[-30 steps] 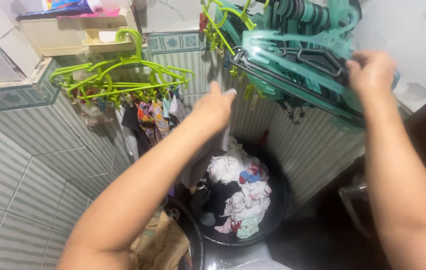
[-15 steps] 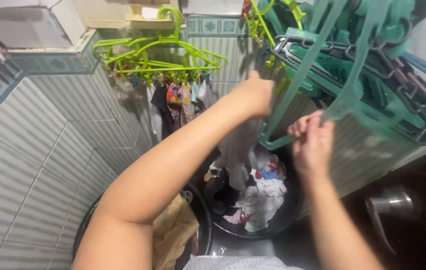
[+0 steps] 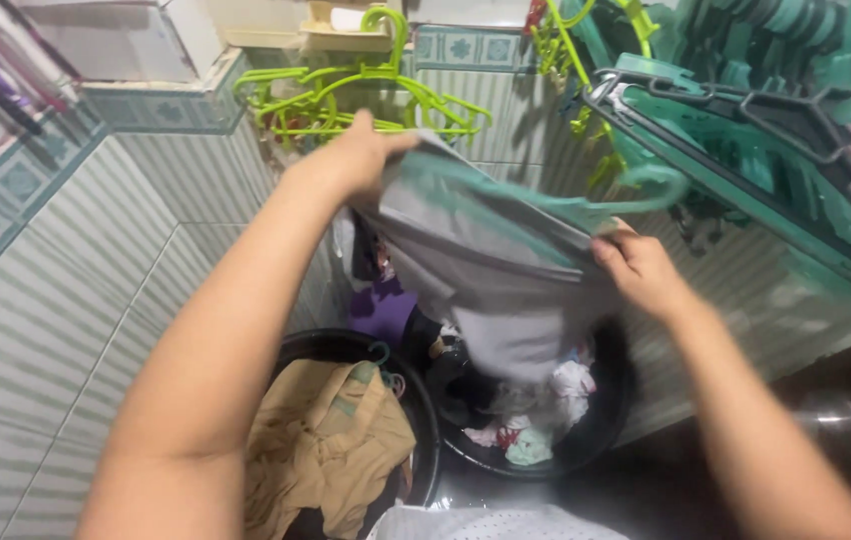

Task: The person removes wet clothes from a black basin and hangs them on a green wall-mounted drying rack using clips and hangers. They handle small garments with clips and larger items with hangers, placing each piece on the rack.

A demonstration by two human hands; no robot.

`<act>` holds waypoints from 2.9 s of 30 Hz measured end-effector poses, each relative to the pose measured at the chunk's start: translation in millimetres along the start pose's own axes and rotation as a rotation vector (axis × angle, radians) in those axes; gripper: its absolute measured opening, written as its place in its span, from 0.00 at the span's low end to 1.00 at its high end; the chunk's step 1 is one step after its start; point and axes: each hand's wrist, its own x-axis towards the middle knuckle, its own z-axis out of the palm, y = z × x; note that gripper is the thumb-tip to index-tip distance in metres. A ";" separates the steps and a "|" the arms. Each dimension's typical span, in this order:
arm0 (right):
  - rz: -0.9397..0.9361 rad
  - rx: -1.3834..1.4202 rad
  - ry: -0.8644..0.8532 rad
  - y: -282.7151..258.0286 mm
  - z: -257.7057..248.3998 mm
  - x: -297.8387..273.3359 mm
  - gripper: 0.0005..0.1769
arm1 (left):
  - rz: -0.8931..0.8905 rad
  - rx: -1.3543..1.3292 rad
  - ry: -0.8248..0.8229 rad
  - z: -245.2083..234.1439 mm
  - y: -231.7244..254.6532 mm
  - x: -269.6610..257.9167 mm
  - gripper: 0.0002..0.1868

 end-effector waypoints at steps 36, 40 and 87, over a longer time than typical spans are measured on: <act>0.358 0.063 0.261 -62.0 65.4 38.1 0.05 | 0.041 0.027 0.615 106.4 25.2 -118.8 0.05; 0.239 0.102 -0.140 -107.4 55.9 41.0 0.14 | 0.009 -0.076 0.625 104.8 6.4 -134.1 0.05; 1.037 0.121 -0.306 111.5 499.5 -210.6 0.30 | -0.359 -0.364 -0.419 430.0 -79.6 -182.1 0.30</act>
